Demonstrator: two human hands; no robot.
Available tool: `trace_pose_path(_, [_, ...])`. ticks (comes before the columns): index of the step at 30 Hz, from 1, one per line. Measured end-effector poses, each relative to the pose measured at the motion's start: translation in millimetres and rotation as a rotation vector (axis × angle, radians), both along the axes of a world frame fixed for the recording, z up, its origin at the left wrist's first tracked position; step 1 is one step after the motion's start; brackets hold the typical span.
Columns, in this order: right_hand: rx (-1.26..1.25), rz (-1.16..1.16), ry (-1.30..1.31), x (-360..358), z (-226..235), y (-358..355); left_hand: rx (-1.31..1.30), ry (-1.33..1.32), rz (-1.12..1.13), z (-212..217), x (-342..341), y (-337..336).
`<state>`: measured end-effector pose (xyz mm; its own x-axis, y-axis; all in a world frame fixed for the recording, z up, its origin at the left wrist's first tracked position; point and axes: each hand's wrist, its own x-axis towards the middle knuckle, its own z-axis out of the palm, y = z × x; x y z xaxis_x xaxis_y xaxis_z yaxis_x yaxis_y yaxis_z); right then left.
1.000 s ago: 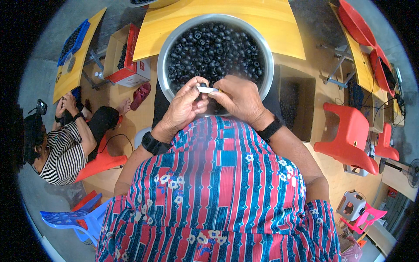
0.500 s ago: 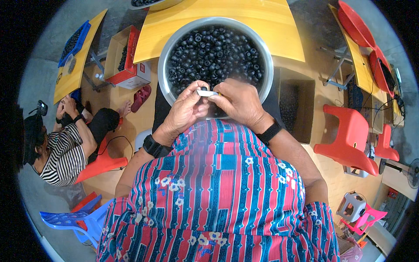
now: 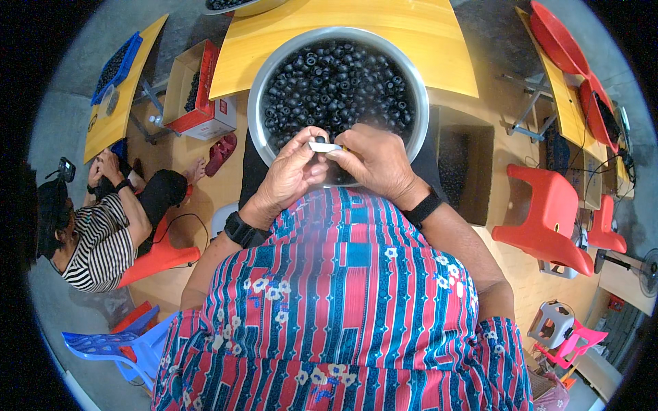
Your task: The recorder is sorting small black plastic circular parts from a large bowl into boxes or smaller containers, and then briefly handles a small metal cup.
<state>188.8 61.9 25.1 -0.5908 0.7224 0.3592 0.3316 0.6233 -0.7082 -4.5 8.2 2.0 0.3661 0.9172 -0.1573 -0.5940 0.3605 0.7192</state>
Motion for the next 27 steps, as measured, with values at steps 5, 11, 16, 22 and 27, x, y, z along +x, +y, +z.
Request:
trace_pose_path(5, [0.009,-0.001,-0.004,0.1,-1.6,1.1,-0.003,0.017,-0.009,1.5,-1.0,-0.3])
trace_pose_path(11, [0.017,0.008,-0.002,-0.1,-0.4,0.7,0.010,-0.001,-0.016,-1.6,-1.7,0.1])
trace_pose_path(16, [0.026,0.015,0.014,-0.2,-1.6,1.4,0.001,0.017,0.014,0.5,1.3,0.8])
trace_pose_path(22, [0.032,0.017,-0.001,0.3,-1.9,1.2,-0.006,0.035,0.041,2.1,3.6,0.4])
trace_pose_path(27, [-0.014,-0.217,-0.038,-2.8,-10.4,5.9,-0.008,-0.005,-0.018,-4.0,-0.4,1.0])
